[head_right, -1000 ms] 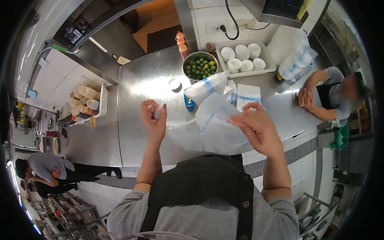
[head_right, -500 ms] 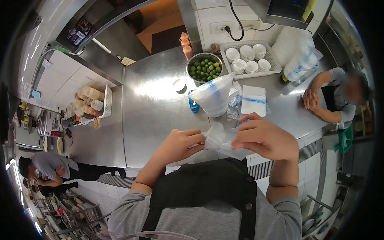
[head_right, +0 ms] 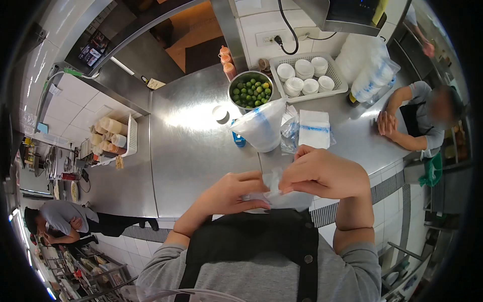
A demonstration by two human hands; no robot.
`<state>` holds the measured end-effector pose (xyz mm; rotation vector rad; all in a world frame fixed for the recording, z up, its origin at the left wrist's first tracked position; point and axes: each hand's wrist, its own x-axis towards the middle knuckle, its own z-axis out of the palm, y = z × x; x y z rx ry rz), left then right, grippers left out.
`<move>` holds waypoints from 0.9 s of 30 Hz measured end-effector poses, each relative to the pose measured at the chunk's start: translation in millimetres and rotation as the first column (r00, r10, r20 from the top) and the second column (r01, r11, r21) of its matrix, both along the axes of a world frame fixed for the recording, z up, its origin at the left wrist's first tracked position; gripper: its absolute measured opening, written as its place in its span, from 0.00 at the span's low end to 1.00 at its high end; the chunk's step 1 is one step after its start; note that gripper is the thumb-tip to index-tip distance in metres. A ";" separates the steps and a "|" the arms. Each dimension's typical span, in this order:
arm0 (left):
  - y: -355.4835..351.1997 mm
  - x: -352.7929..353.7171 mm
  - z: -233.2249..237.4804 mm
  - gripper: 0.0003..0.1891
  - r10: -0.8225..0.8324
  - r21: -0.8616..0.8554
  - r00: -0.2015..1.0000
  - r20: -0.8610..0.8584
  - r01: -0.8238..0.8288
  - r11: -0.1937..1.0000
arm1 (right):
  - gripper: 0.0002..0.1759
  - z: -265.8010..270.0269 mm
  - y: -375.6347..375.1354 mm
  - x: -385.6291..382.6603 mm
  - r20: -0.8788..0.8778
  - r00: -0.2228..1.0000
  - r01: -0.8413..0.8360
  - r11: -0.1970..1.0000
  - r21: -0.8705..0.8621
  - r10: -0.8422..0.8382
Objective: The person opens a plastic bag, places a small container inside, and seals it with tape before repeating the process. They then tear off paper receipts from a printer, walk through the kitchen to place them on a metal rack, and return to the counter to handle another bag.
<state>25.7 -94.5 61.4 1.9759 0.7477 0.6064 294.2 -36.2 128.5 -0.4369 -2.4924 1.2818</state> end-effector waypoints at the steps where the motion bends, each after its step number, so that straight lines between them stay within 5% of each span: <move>1: 0.8 -1.7 -5.5 0.15 -0.043 0.054 0.999 -0.025 0.044 0.998 | 0.05 0.6 1.7 5.4 -0.034 0.999 -0.018 1.000 -0.024 0.017; 7: 0.1 -5.8 0.9 0.16 -0.040 -0.017 0.953 0.301 0.047 0.999 | 0.06 -3.5 4.9 15.7 -0.073 0.996 0.041 0.996 -0.081 -0.047; 10: -1.5 11.4 11.2 0.24 0.119 -0.174 0.832 0.542 -0.027 0.984 | 0.06 -13.7 4.3 2.4 -0.053 0.999 0.000 0.997 -0.082 -0.004; 13: -3.8 4.5 8.1 0.30 0.009 -0.255 0.936 0.351 0.086 0.963 | 0.06 -13.8 4.7 -6.2 -0.009 0.999 -0.051 0.998 -0.046 0.050; 16: -4.7 2.8 9.6 0.26 0.010 -0.232 0.991 0.134 0.021 0.972 | 0.04 -7.2 9.5 1.8 -0.016 1.000 0.011 0.999 -0.041 -0.012; 19: 4.1 -2.1 -1.0 0.13 -0.077 -0.103 0.973 0.215 0.101 0.989 | 0.03 2.2 12.7 13.6 -0.068 0.996 -0.058 0.994 -0.093 0.051; 22: 3.3 -3.6 -10.6 0.09 0.131 -0.209 0.982 0.134 -0.101 0.973 | 0.03 5.0 13.0 12.7 -0.077 0.993 -0.098 0.983 -0.155 0.087; 27: 24.2 -11.8 -16.9 0.13 0.206 0.084 0.862 0.464 -0.275 0.958 | 0.03 -25.9 22.8 4.7 -0.142 0.956 0.257 0.966 -0.018 -0.257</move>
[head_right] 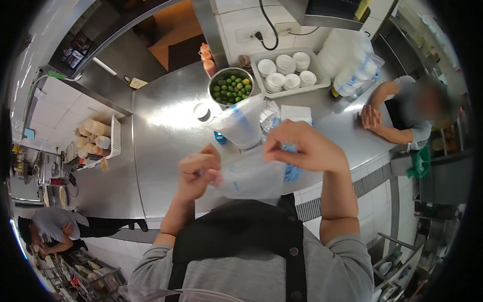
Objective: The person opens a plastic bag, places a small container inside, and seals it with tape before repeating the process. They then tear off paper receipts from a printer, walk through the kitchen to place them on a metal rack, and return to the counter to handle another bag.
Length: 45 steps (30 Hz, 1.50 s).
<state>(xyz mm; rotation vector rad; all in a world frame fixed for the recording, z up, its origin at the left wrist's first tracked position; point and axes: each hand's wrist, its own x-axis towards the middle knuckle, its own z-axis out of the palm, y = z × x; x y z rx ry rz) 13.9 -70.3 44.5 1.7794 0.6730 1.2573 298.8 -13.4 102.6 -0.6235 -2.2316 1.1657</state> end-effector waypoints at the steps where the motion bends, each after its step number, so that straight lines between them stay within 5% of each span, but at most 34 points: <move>1: 3.9 -1.6 -5.0 0.12 0.016 0.094 0.997 0.081 -0.024 0.995 | 0.03 -7.9 5.2 -2.9 -0.029 1.000 0.007 0.999 -0.039 -0.008; 4: 9.0 -3.2 -12.6 0.10 0.051 0.028 0.985 0.166 -0.057 0.998 | 0.03 -28.1 15.7 -14.3 -0.147 0.983 0.087 0.984 -0.153 -0.109; 5: 2.6 -4.8 -13.1 0.07 0.079 -0.227 0.967 0.241 -0.023 0.974 | 0.04 -32.4 18.9 -19.9 -0.192 0.969 0.119 0.974 -0.194 -0.157; 8: 11.7 8.3 -8.6 0.04 0.370 -0.301 0.923 0.105 -0.325 0.897 | 0.03 -35.5 29.7 -41.8 -0.218 0.861 0.407 0.880 -0.244 -0.459; 12: 27.6 24.7 -2.8 0.02 0.660 -0.052 0.741 -0.124 -0.669 0.741 | 0.06 -63.9 48.8 -73.7 -0.209 0.715 0.675 0.737 -0.046 -0.667; 15: 51.1 23.7 -30.1 0.03 0.656 -0.253 0.742 -0.136 -0.666 0.701 | 0.08 -73.7 53.6 -81.8 -0.160 0.664 0.737 0.676 -0.021 -0.730; 18: 61.5 10.8 -34.9 0.06 0.506 -0.526 0.857 -0.098 -0.477 0.704 | 0.06 -92.7 67.5 -71.0 -0.070 0.724 0.670 0.723 -0.166 -0.686; 21: 76.2 5.0 -49.0 0.08 0.426 -0.648 0.900 0.092 -0.271 0.712 | 0.05 -106.6 80.1 -54.7 -0.065 0.806 0.306 0.509 -0.805 -0.588; 24: 90.5 5.3 -64.8 0.09 0.414 -0.824 0.903 0.117 -0.145 0.548 | 0.09 -157.3 85.8 -48.2 -0.090 0.800 0.244 0.458 -0.855 -0.593; 25: 99.0 7.4 -108.6 0.10 0.416 -0.810 0.905 0.089 -0.177 0.560 | 0.11 -189.2 84.1 -50.1 -0.066 0.783 0.433 0.617 -0.657 -0.619; 26: 90.3 21.7 -104.8 0.13 0.490 -0.793 0.869 -0.067 -0.345 0.502 | 0.14 -227.2 78.4 -53.5 -0.054 0.760 0.580 0.714 -0.392 -0.648; 27: 90.6 28.5 -148.6 0.13 0.534 -0.661 0.835 -0.134 -0.477 0.580 | 0.16 -246.9 72.2 -56.8 -0.059 0.735 0.670 0.737 -0.086 -0.676; 28: 93.9 32.6 -191.5 0.14 0.584 -0.500 0.789 -0.190 -0.590 0.634 | 0.16 -250.3 64.1 -60.7 -0.101 0.712 0.669 0.715 -0.203 -0.695; 31: 88.8 36.9 -191.3 0.14 0.575 -0.415 0.792 -0.207 -0.603 0.681 | 0.17 -264.4 54.9 -64.2 -0.112 0.660 0.626 0.627 -0.464 -0.743; 34: 88.4 28.8 -191.2 0.14 0.632 -0.032 0.669 -0.392 -0.696 0.717 | 0.17 -273.8 61.2 -52.7 -0.086 0.722 0.655 0.718 -0.235 -0.687; 37: 78.1 20.1 -164.8 0.13 0.666 -0.043 0.626 -0.405 -0.741 0.670 | 0.21 -272.8 73.0 -37.4 -0.107 0.677 0.642 0.655 -0.400 -0.729; 41: 55.5 16.9 -101.3 0.17 0.610 0.007 0.792 -0.031 -0.610 0.793 | 0.35 -170.6 50.7 -49.7 -0.505 0.670 0.435 0.839 -0.327 -0.544; 43: 56.1 31.3 -77.7 0.23 0.588 0.157 0.808 0.033 -0.586 0.795 | 0.37 -148.5 38.3 -68.2 -0.482 0.685 0.446 0.838 -0.315 -0.546; 45: 61.4 42.2 -84.1 0.28 0.611 0.070 0.791 0.015 -0.611 0.789 | 0.41 -152.0 31.3 -86.8 -0.437 0.667 0.439 0.792 -0.425 -0.604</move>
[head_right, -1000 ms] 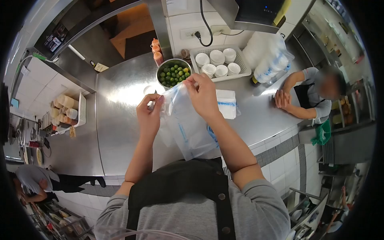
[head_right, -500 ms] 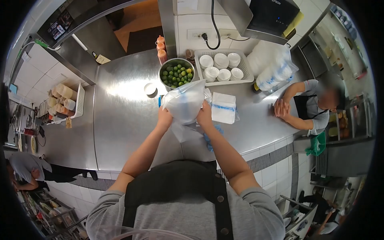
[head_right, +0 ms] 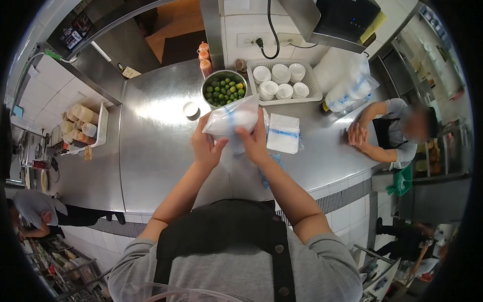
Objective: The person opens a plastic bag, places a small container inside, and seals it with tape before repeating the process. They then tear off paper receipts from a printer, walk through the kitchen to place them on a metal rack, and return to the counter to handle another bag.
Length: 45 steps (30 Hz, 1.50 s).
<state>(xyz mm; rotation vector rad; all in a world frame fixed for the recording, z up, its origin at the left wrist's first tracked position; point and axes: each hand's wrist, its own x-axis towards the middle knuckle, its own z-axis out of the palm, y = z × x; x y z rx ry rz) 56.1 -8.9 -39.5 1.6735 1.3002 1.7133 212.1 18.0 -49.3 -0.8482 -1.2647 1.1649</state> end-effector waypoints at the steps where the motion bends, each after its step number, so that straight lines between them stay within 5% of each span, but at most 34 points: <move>1: 3.5 6.6 -6.6 0.31 0.015 -0.038 1.000 0.021 -0.014 0.999 | 0.42 -16.6 -0.8 -2.5 0.059 0.997 0.041 0.998 0.047 -0.044; 3: 8.0 18.4 -27.7 0.34 0.056 -0.055 0.991 0.125 -0.049 0.997 | 0.44 -64.8 0.7 -4.9 0.173 0.976 0.109 0.983 0.147 -0.134; 5: 8.9 20.7 -43.2 0.34 0.073 -0.023 0.992 0.102 -0.071 0.997 | 0.47 -114.5 12.5 12.4 0.436 0.900 -0.063 0.986 0.157 -0.012; 15: -10.1 -4.0 -128.9 0.20 0.017 -0.208 0.998 -0.056 -0.028 0.978 | 0.52 -138.0 -16.6 34.7 0.667 0.745 -0.101 0.985 0.140 -0.019; 18: -48.4 -27.7 -126.1 0.12 -0.014 -0.293 0.990 -0.140 -0.028 0.956 | 0.48 -116.0 -61.7 69.1 0.953 0.234 -0.031 0.978 0.205 -0.193; 20: -92.1 -39.7 -123.8 0.09 -0.040 -0.363 0.997 -0.070 0.012 0.932 | 0.45 -110.3 -99.8 95.6 0.931 0.298 0.017 0.976 0.218 -0.213; 23: -149.5 -44.7 -120.9 0.08 -0.059 -0.472 0.998 0.018 0.060 0.880 | 0.40 -130.4 -147.7 123.7 0.960 0.176 0.045 0.976 0.212 -0.216; 26: -159.5 -36.9 -97.2 0.10 -0.223 -0.432 0.975 0.009 0.205 0.878 | 0.26 -165.0 -147.2 139.8 0.913 0.209 0.006 0.934 0.356 -0.350; 29: -134.7 -23.9 -64.1 0.11 -0.252 -0.338 0.965 -0.069 0.215 0.916 | 0.15 -154.5 -110.1 117.9 0.873 0.350 0.119 0.941 0.317 -0.339; 32: -100.9 -2.0 -5.1 0.18 -0.296 -0.075 0.950 -0.099 0.289 0.954 | 0.17 -132.6 -85.3 92.9 0.896 0.372 0.137 0.969 0.205 -0.242; 34: -83.2 7.7 40.4 0.33 -0.284 0.027 0.947 -0.153 0.291 0.956 | 0.19 -79.4 -83.2 72.5 0.893 0.410 0.207 0.972 0.108 -0.187; 37: -61.2 16.1 68.8 0.48 -0.313 0.137 0.948 -0.057 0.318 0.938 | 0.25 5.2 -77.1 83.1 0.563 0.821 0.007 0.984 -0.178 0.096; 40: -50.8 25.3 90.0 0.60 -0.343 0.193 0.936 -0.080 0.352 0.916 | 0.30 78.9 -93.9 91.2 0.308 0.946 -0.105 0.994 0.006 0.099; 42: -46.8 40.0 101.1 0.64 -0.415 0.221 0.907 0.072 0.391 0.893 | 0.32 112.5 -106.4 92.6 0.167 0.978 -0.149 0.978 0.146 0.124; 45: -42.6 54.2 111.3 0.67 -0.479 0.263 0.860 0.176 0.428 0.865 | 0.31 138.6 -116.9 84.5 0.286 0.956 -0.137 0.967 0.214 0.072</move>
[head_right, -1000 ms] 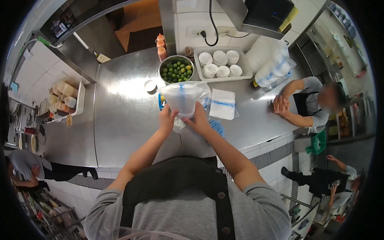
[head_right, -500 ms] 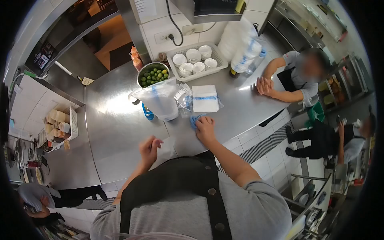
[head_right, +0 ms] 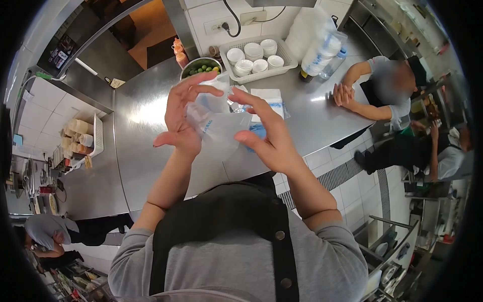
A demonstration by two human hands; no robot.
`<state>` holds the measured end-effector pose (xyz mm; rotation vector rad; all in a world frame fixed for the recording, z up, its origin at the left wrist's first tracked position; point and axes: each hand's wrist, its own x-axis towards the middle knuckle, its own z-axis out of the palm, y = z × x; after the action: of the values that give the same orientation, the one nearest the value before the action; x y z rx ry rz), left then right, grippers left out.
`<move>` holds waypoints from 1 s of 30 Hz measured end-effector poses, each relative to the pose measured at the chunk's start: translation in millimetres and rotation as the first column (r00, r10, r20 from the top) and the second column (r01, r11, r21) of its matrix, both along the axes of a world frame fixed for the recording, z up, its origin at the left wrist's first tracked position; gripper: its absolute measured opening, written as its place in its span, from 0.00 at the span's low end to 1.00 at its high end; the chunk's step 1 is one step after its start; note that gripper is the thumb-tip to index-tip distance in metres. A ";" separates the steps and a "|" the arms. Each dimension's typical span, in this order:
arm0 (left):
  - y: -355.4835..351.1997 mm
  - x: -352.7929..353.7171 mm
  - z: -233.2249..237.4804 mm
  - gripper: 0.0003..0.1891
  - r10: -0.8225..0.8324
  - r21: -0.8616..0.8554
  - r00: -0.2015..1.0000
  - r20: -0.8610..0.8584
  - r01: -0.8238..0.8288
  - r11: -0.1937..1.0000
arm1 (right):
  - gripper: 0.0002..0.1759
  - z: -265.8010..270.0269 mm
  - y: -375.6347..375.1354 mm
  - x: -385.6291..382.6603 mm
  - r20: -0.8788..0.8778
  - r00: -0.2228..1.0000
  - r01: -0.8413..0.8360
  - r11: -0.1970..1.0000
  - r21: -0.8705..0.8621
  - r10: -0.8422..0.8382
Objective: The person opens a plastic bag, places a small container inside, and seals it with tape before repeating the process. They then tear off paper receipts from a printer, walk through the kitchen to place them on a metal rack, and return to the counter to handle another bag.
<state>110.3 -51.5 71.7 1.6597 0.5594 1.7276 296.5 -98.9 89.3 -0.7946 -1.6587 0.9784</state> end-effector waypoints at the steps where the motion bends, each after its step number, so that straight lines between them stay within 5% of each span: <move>1: 1.9 1.7 1.6 0.68 -0.019 0.007 1.000 0.016 0.019 1.000 | 0.29 -2.4 -0.2 -4.2 0.007 0.999 0.040 0.999 -0.019 -0.040; 7: 2.2 1.3 -14.6 0.65 0.045 0.026 0.987 -0.156 -0.041 0.999 | 0.13 -18.6 4.7 -9.0 -0.016 1.000 -0.029 0.976 -0.216 0.026; 13: -19.7 -6.2 1.5 0.29 0.167 -0.104 0.959 -0.228 -0.195 0.975 | 0.05 -40.8 10.7 -13.4 -0.070 0.996 0.038 0.951 -0.308 -0.063; 15: -24.7 -27.9 4.2 0.20 0.273 0.250 0.814 -0.512 -0.162 0.955 | 0.06 -40.8 14.3 -10.0 -0.147 0.988 -0.022 0.914 -0.404 -0.041; 17: -29.9 -36.1 2.5 0.15 0.372 0.430 0.686 -0.625 -0.096 0.898 | 0.07 -40.3 15.6 -5.5 -0.189 0.982 -0.104 0.878 -0.468 0.015; 22: -34.3 -49.9 -5.4 0.11 0.403 0.451 0.633 -0.661 -0.094 0.887 | 0.06 -40.5 19.7 -1.3 -0.262 0.952 -0.287 0.752 -0.593 0.157; 25: -43.5 -49.6 -5.4 0.08 0.305 0.460 0.622 -0.721 0.100 0.882 | 0.07 -49.3 32.0 3.6 -0.201 0.980 -0.133 0.751 -0.646 0.000; 28: -51.8 -43.4 -9.2 0.08 0.116 0.351 0.539 -0.834 0.356 0.866 | 0.10 -43.8 40.2 -0.8 0.422 0.905 0.134 0.902 -0.410 0.057; 30: -45.3 -41.3 -9.3 0.08 0.160 0.395 0.572 -0.805 0.314 0.863 | 0.11 -36.9 39.7 -3.5 0.411 0.910 0.027 0.985 -0.172 0.047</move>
<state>69.0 -96.9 62.4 2.8604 0.4154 0.9395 293.0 -59.3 52.3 -1.1775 -1.9552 1.0214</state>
